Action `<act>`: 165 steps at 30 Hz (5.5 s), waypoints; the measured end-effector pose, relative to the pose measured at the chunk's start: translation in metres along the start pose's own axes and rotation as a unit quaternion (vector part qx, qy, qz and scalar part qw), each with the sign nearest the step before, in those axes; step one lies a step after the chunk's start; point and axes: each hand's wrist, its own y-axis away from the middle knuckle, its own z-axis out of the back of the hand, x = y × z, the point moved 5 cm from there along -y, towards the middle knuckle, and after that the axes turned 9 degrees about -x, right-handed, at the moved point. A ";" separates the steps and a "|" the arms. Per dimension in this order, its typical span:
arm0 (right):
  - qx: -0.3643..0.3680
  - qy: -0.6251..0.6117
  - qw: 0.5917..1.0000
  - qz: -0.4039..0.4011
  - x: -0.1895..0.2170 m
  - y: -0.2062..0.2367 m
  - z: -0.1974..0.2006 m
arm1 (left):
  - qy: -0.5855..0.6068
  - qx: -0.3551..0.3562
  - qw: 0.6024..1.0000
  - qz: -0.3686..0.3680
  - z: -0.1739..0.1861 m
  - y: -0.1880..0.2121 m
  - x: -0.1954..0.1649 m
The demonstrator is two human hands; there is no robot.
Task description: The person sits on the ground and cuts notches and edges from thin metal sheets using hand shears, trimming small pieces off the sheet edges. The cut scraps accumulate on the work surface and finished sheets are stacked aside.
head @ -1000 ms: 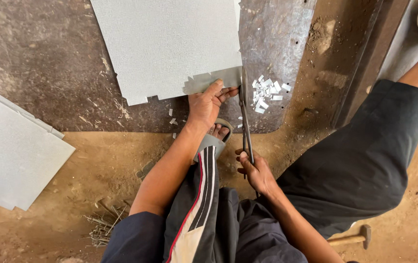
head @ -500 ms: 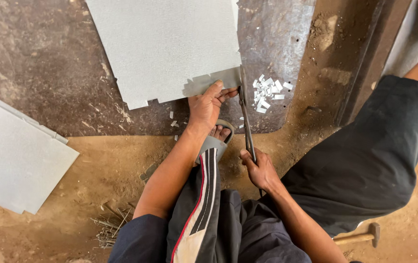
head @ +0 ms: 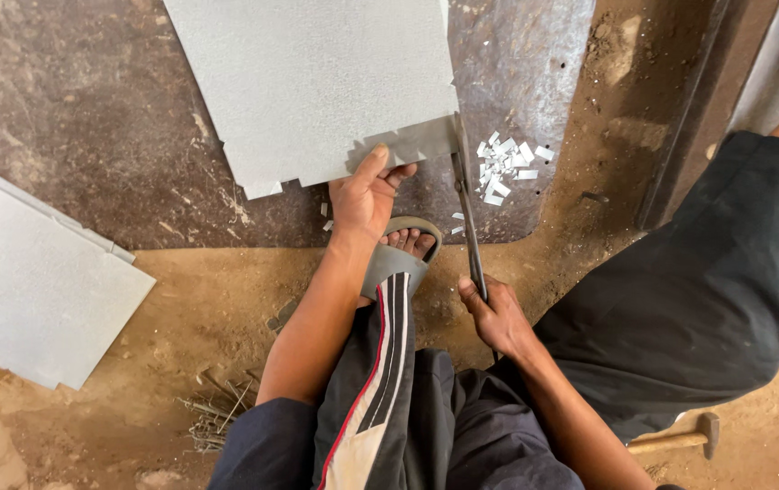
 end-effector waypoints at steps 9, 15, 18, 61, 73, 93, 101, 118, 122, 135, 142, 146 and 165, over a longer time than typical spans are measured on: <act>0.081 -0.224 0.971 -0.008 0.014 0.008 -0.021 | 0.019 -0.009 1.000 -0.020 -0.013 -0.009 0.009; 0.055 -0.074 0.996 -0.019 0.035 0.000 -0.009 | -0.010 -0.053 0.998 -0.023 -0.006 -0.010 0.013; 0.046 -0.147 0.988 -0.020 0.040 -0.001 -0.007 | -0.027 -0.057 0.998 -0.024 -0.005 -0.011 0.013; 0.031 0.051 0.998 0.030 0.045 -0.010 -0.025 | -0.042 -0.115 0.992 -0.007 0.001 -0.013 0.013; 0.118 -0.304 0.936 -0.136 -0.036 0.039 0.024 | -0.244 -0.028 0.969 0.028 0.011 -0.007 -0.001; 0.264 0.350 0.887 0.144 0.019 -0.108 0.118 | -0.205 -0.271 0.922 -0.187 0.083 0.035 -0.150; 0.391 0.486 0.776 0.097 0.100 -0.176 0.079 | -0.276 -0.315 0.882 -0.215 0.103 0.027 -0.154; 0.368 0.607 0.690 0.142 0.162 -0.214 0.059 | -0.289 -0.299 0.887 -0.200 0.103 0.027 -0.157; 0.353 0.625 0.690 0.094 0.167 -0.219 0.062 | -0.283 -0.297 0.889 -0.204 0.100 0.027 -0.157; 0.396 0.621 0.670 0.093 0.171 -0.217 0.053 | -0.291 -0.329 0.880 -0.182 0.102 0.029 -0.155; 0.369 0.647 0.639 0.191 0.173 -0.214 0.047 | -0.306 -0.333 0.871 -0.192 0.091 0.031 -0.156; 0.423 0.551 0.687 0.211 0.175 -0.212 0.041 | -0.274 -0.327 0.886 -0.183 0.090 0.031 -0.157; 0.405 0.426 0.797 0.136 0.133 -0.136 0.076 | -0.181 -0.281 0.925 -0.178 0.086 0.030 -0.144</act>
